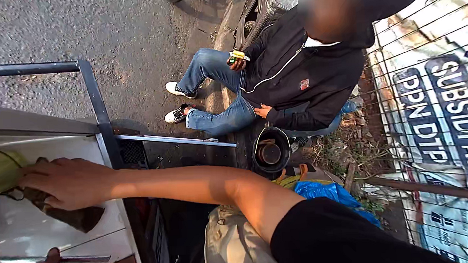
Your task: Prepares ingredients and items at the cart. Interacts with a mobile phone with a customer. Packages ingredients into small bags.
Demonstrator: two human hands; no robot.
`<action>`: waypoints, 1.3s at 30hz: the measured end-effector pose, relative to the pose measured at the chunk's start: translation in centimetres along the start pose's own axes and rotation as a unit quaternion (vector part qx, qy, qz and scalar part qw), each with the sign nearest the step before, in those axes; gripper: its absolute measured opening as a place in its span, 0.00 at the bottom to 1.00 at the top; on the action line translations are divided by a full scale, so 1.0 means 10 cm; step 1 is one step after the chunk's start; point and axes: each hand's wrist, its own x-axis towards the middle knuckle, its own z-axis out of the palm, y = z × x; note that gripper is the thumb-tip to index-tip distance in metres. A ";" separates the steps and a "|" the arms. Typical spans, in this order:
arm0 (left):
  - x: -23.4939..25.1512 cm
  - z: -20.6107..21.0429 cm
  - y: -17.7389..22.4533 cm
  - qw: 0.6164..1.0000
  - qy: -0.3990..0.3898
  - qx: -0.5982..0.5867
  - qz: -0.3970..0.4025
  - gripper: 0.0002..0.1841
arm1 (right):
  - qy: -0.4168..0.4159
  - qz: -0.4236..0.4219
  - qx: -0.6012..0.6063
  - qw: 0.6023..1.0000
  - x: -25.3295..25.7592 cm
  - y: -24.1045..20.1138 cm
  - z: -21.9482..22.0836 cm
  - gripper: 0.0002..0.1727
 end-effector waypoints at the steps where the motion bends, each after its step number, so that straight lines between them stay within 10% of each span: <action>1: -0.03 -0.01 0.01 1.000 0.004 -0.006 -0.003 0.31 | -0.003 0.002 0.002 1.000 -0.08 0.03 0.00 0.26; 6: -0.28 -0.20 -0.01 0.977 0.087 -0.190 0.037 0.24 | -0.088 -0.026 0.099 0.991 -0.84 -0.01 0.15 0.19; 10: -0.58 -0.16 0.24 0.799 0.061 -0.593 0.083 0.35 | -0.201 0.024 0.244 0.948 -1.27 -0.30 0.34 0.35; 14: -0.79 0.14 0.50 0.682 -0.023 -0.722 0.113 0.35 | -0.202 0.076 0.325 0.921 -1.32 -0.55 0.47 0.44; 18: -1.06 0.41 0.56 0.806 -0.027 -0.580 0.117 0.11 | -0.097 0.145 0.336 0.925 -1.23 -0.52 0.35 0.39; 22: -1.24 0.58 0.36 0.851 -0.092 -0.503 0.123 0.14 | -0.130 0.155 0.244 0.948 -1.20 -0.33 0.32 0.15; 31: -1.40 0.59 0.22 0.737 -0.078 -0.671 -0.005 0.22 | -0.185 0.088 0.295 0.933 -1.20 -0.47 0.30 0.11; 39: -1.38 0.48 0.00 0.686 -0.169 -0.706 0.055 0.25 | -0.167 0.110 0.478 0.855 -1.21 -0.40 0.29 0.14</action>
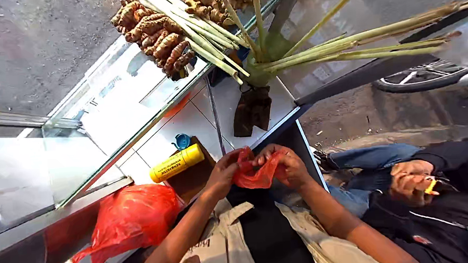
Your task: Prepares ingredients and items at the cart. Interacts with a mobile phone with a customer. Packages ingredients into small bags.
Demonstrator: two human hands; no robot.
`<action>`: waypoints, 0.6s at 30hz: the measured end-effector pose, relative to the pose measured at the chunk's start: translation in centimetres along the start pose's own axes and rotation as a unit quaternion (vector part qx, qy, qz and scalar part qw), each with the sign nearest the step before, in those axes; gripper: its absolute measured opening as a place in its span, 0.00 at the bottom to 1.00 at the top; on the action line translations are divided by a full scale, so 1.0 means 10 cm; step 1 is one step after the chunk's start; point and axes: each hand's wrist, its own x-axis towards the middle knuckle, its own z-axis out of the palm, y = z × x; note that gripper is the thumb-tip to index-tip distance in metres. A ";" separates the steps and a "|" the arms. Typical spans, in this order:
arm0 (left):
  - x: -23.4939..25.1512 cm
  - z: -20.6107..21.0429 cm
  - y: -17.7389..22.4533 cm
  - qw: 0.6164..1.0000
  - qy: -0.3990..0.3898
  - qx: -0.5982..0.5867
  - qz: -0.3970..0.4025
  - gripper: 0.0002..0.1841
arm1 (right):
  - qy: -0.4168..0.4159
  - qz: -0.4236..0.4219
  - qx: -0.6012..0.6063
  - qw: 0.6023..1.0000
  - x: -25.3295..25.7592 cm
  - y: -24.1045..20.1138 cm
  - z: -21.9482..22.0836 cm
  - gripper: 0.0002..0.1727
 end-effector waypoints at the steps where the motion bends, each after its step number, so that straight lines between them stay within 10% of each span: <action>1: -0.01 0.00 0.01 0.999 -0.019 -0.026 -0.004 0.24 | -0.006 -0.004 -0.014 1.000 -0.01 -0.01 0.00 0.14; 18: 0.09 0.04 -0.01 0.972 0.026 -0.226 -0.067 0.14 | -0.190 -0.019 -0.230 0.954 -0.27 -0.47 0.14 0.12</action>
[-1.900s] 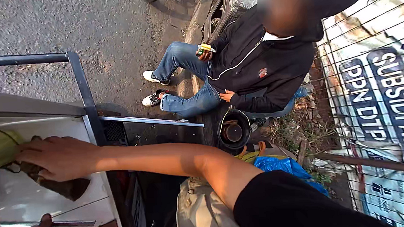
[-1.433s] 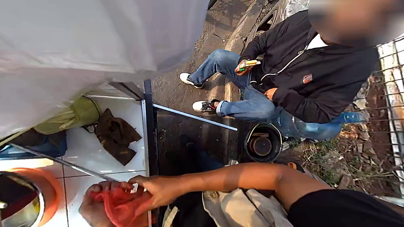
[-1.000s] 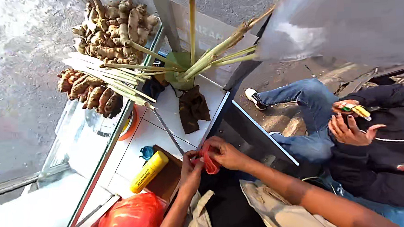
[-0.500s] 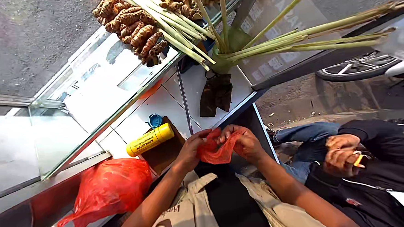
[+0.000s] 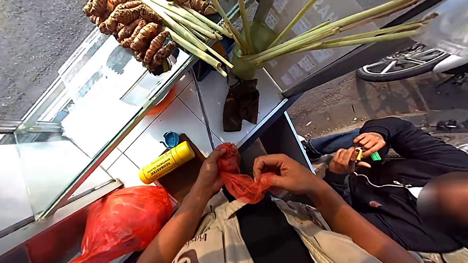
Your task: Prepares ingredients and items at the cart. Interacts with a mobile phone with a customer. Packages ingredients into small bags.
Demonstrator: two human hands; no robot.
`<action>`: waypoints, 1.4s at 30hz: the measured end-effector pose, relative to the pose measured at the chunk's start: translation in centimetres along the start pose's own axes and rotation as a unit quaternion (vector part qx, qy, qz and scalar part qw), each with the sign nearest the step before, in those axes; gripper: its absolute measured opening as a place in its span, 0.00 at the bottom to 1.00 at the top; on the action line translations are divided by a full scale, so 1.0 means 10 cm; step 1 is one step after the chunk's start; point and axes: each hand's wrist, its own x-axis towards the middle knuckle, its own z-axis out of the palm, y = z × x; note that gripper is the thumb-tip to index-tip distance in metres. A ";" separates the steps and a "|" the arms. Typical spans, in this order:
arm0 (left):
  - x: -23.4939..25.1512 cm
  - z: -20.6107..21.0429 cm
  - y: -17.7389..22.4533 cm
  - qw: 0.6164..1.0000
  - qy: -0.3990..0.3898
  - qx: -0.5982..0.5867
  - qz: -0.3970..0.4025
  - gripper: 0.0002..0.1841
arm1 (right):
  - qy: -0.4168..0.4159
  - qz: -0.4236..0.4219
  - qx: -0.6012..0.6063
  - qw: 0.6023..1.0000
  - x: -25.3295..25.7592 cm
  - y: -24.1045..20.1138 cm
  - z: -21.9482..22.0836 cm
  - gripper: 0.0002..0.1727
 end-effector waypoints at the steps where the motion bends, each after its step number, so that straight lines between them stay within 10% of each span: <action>1: 0.03 -0.04 -0.01 0.999 -0.006 0.037 0.016 0.14 | 0.010 0.009 -0.017 1.000 -0.03 -0.06 0.00 0.10; 12: 0.23 0.03 -0.16 0.960 0.020 0.272 0.060 0.16 | 0.282 0.040 -0.252 0.925 -0.49 -0.04 -0.28 0.11; 27: 0.56 0.47 -0.15 0.954 -0.066 0.294 -0.009 0.15 | 0.542 0.077 -0.212 0.809 -1.51 0.16 0.03 0.08; 42: 0.44 0.73 -0.70 0.928 -0.050 0.361 -0.076 0.18 | 0.513 -0.035 0.067 0.855 -2.32 0.06 0.03 0.03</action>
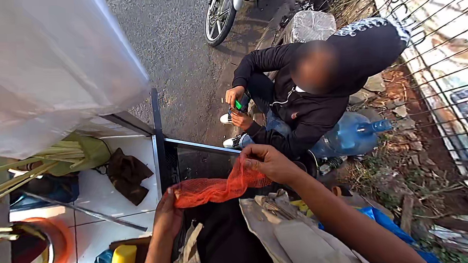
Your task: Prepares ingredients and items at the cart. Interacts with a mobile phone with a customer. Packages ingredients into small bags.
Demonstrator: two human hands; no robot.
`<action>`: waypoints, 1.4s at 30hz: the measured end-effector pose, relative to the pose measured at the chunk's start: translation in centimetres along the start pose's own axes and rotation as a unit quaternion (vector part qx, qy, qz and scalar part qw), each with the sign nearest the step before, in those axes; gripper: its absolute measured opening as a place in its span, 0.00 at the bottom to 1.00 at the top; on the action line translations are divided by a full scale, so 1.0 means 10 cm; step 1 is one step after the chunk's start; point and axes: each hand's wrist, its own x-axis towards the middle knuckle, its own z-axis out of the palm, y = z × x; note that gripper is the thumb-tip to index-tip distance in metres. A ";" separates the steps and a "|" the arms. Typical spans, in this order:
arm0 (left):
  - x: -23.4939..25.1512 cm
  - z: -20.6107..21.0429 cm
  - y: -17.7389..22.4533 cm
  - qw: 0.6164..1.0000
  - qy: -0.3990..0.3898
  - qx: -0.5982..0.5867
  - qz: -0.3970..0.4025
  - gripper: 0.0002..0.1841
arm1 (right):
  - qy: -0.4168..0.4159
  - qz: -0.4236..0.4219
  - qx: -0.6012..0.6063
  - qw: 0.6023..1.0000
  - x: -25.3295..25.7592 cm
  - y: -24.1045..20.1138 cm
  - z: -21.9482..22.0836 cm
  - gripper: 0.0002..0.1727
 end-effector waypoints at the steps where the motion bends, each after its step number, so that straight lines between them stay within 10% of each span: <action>1: -0.02 0.05 -0.01 1.000 -0.015 0.004 -0.004 0.20 | -0.018 0.002 0.048 0.999 -0.07 0.04 -0.08 0.05; 10: -0.17 0.39 -0.19 0.995 0.046 0.054 -0.073 0.24 | -0.111 -0.023 0.183 0.977 -0.50 0.22 -0.58 0.12; 22: -0.43 0.43 -0.59 0.995 0.067 0.075 -0.028 0.16 | -0.016 0.109 -0.036 0.993 -0.58 0.47 -0.80 0.06; 34: -0.50 0.53 -0.47 0.994 -0.102 0.005 -0.046 0.18 | 0.078 0.149 0.053 0.984 -0.62 0.97 -0.85 0.06; 42: -0.40 0.58 -0.52 0.994 -0.108 0.009 -0.021 0.19 | 0.151 0.242 0.096 0.954 -0.60 1.12 -0.67 0.23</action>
